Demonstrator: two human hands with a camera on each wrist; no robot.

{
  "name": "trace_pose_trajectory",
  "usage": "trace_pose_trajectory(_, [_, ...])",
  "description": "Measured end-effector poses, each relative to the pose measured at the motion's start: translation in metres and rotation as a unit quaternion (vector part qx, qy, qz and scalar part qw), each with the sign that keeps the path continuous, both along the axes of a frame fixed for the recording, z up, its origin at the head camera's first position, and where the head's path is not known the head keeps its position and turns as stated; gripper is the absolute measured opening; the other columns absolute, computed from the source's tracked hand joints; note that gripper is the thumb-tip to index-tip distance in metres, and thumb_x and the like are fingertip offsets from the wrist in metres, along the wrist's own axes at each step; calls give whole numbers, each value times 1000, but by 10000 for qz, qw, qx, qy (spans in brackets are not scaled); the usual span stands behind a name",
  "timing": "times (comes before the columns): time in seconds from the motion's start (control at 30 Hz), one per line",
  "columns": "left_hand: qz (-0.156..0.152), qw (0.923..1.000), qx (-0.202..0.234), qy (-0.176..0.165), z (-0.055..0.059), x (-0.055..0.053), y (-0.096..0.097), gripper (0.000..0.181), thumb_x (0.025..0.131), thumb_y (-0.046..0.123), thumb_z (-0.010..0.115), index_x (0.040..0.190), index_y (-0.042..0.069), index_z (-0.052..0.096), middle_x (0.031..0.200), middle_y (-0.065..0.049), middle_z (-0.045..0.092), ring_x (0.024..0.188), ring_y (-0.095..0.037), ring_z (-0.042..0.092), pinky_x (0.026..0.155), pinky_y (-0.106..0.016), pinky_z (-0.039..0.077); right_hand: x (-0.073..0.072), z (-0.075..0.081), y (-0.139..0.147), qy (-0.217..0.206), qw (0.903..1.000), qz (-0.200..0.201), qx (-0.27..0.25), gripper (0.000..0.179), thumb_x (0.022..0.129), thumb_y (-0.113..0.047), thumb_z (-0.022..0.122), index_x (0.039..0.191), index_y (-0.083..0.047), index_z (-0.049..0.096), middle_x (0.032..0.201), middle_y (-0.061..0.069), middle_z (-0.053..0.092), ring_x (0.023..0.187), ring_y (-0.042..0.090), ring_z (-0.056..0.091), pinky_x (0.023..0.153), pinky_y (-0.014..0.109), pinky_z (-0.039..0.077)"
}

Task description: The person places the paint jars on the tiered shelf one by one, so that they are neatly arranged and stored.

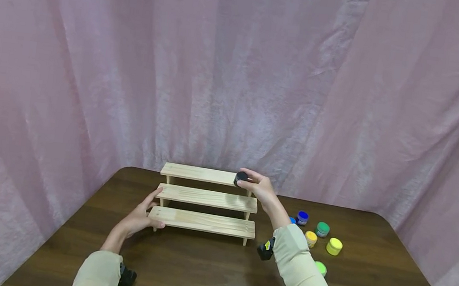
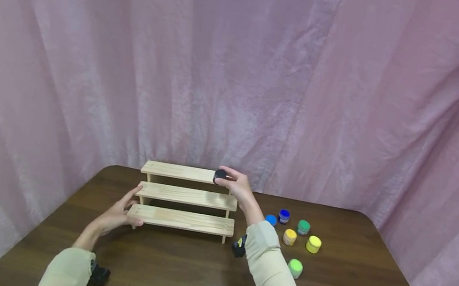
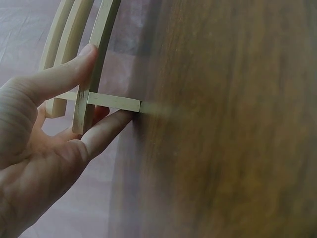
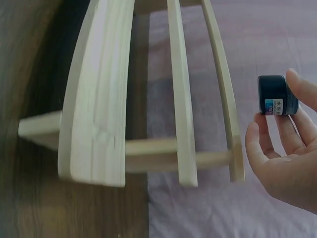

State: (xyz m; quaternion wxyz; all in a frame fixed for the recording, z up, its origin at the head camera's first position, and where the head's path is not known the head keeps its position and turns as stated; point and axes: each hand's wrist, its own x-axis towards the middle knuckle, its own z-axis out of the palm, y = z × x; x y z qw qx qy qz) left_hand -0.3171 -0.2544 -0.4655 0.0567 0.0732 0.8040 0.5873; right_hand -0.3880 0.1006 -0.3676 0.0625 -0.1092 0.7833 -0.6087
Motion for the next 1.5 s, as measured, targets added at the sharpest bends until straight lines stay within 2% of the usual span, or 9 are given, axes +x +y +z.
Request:
trace_pose_trajectory(0.17, [-18, 10000, 37, 1, -1, -3, 5, 113, 74, -4, 78, 158, 25, 9, 143, -37, 32, 100, -28, 59, 75, -29, 50, -1, -2, -9, -58, 9999, -55, -116, 51, 90, -17, 69, 140, -19, 55, 143, 12, 54, 132, 32, 50, 108, 46, 42])
trace_pose_trajectory(0.43, [64, 9999, -77, -29, -4, 0, -5, 114, 75, -2, 79, 158, 28, 6, 149, -35, 25, 103, -31, 60, 76, -32, 50, -9, -2, -44, 135, 9990, 18, -423, 50, 88, -13, 70, 136, -14, 59, 136, 15, 60, 119, 27, 61, 104, 41, 45])
trace_pose_trajectory(0.53, [38, 9999, -60, -72, -7, 3, -9, 115, 76, -2, 79, 158, 28, 4, 149, -35, 24, 105, -32, 60, 77, -33, 50, -11, -3, -57, 28, 9989, 57, -466, 51, 88, -14, 71, 137, -14, 57, 134, 14, 61, 115, 25, 64, 102, 38, 47])
trace_pose_trajectory(0.7, [-4, 10000, 95, -26, -8, 0, -11, 115, 75, -4, 78, 158, 27, 5, 148, -35, 26, 100, -30, 61, 74, -32, 51, -20, 1, -78, -317, 9937, -119, -1069, 52, 89, -14, 69, 140, -14, 55, 139, 13, 58, 116, 22, 63, 103, 40, 47])
trace_pose_trajectory(0.87, [-44, 9999, 84, 67, -7, -8, -9, 113, 76, -2, 79, 158, 27, 7, 148, -35, 28, 101, -28, 60, 76, -31, 50, -28, 3, -99, -253, 9892, -371, -1396, 50, 89, -10, 70, 137, -10, 57, 138, 18, 57, 92, 13, 66, 92, 36, 53])
trace_pose_trajectory(0.93, [-26, 9999, 107, 52, -7, -8, -8, 112, 75, -2, 79, 158, 26, 8, 147, -35, 29, 100, -27, 60, 76, -31, 51, -28, 1, -107, -186, 9903, -380, -1320, 49, 88, -9, 70, 136, -9, 58, 136, 19, 58, 87, 10, 64, 87, 34, 55])
trace_pose_trajectory(1.07, [-34, 9997, 251, -25, -8, -6, -7, 112, 75, -6, 77, 158, 25, 8, 145, -35, 30, 94, -26, 61, 70, -33, 52, -29, -6, -119, -29, 9936, -381, -1061, 49, 86, -10, 73, 133, -8, 60, 132, 19, 62, 95, 12, 63, 84, 31, 54])
trace_pose_trajectory(1.3, [-93, 9993, 360, -51, -8, -6, -7, 112, 77, -5, 76, 158, 28, 6, 149, -34, 23, 96, -27, 62, 70, -35, 53, -32, 0, -129, 399, 9980, -428, -252, 48, 86, -18, 74, 132, -12, 62, 126, 15, 66, 120, 29, 61, 99, 37, 48])
trace_pose_trajectory(1.5, [-87, 9994, 337, -30, -9, -5, -9, 113, 76, -4, 77, 158, 28, 6, 148, -34, 25, 97, -27, 61, 72, -34, 53, -35, -3, -140, 360, 9984, -418, -103, 48, 86, -17, 75, 132, -10, 62, 127, 15, 66, 122, 30, 59, 102, 39, 47])
